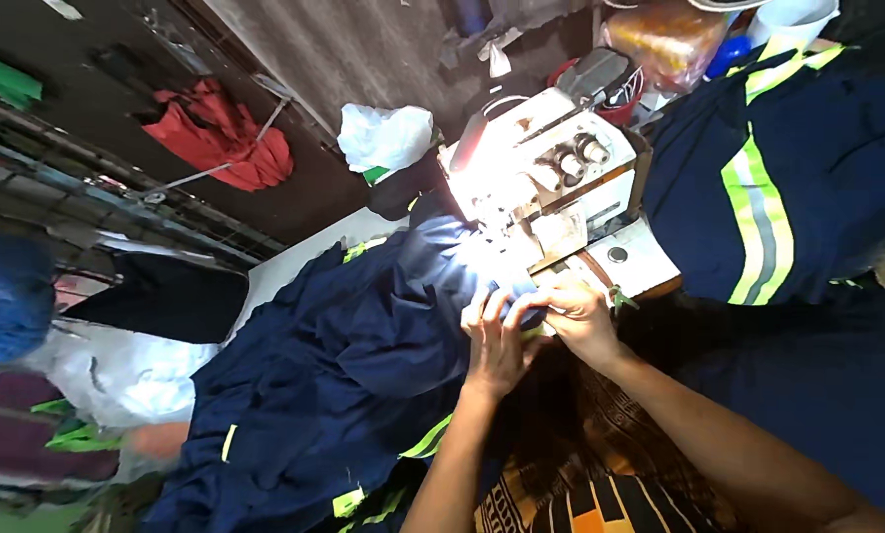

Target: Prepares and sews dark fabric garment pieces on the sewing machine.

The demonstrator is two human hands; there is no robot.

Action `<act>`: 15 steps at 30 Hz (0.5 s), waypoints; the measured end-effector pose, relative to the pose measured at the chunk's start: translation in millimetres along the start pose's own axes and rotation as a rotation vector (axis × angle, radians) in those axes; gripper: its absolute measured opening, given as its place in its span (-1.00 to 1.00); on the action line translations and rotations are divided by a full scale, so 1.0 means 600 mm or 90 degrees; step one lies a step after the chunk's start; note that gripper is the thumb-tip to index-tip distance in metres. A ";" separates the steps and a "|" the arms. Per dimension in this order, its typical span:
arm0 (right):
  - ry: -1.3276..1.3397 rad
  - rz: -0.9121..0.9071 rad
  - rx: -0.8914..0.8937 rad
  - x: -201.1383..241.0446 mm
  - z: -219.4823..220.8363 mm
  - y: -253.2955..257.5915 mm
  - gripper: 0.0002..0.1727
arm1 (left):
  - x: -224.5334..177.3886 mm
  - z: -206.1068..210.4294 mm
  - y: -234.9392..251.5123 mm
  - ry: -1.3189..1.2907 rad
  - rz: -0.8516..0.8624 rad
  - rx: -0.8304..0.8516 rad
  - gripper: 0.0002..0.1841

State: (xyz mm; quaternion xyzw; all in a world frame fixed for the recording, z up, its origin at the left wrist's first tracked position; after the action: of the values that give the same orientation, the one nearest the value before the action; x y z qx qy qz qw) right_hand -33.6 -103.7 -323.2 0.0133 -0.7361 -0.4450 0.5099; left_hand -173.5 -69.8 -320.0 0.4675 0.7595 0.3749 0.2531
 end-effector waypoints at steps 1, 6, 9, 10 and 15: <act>-0.008 0.010 -0.004 -0.006 0.004 0.003 -0.82 | 0.012 0.003 -0.002 0.056 0.008 0.002 -0.61; -0.005 0.011 -0.056 -0.031 0.029 0.047 -0.90 | 0.059 -0.007 0.062 0.145 -0.122 0.126 -0.58; -0.132 -0.045 -0.063 -0.033 0.024 0.044 -0.89 | 0.104 0.027 0.089 0.156 -0.334 0.424 -0.57; -0.187 -0.064 -0.052 -0.030 0.021 0.044 -0.87 | 0.112 0.042 0.097 0.171 -0.352 0.515 -0.53; -0.309 -0.070 -0.008 -0.005 0.007 0.014 -0.72 | 0.139 0.071 0.137 0.255 -0.246 0.533 -0.50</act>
State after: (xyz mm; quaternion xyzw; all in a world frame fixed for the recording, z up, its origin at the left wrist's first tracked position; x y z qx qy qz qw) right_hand -31.7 -94.5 -320.2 -0.0571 -0.8322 -0.4671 0.2933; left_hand -135.6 42.8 -281.6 0.2989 0.9510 0.0666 -0.0419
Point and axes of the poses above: each hand's wrist, its own y-axis towards the middle knuckle, its own z-axis out of the palm, x = y × z, the point moved 9 cm from there along y, towards the middle knuckle, and after that the axes turned 4 degrees about -x, right-handed, at the moved point
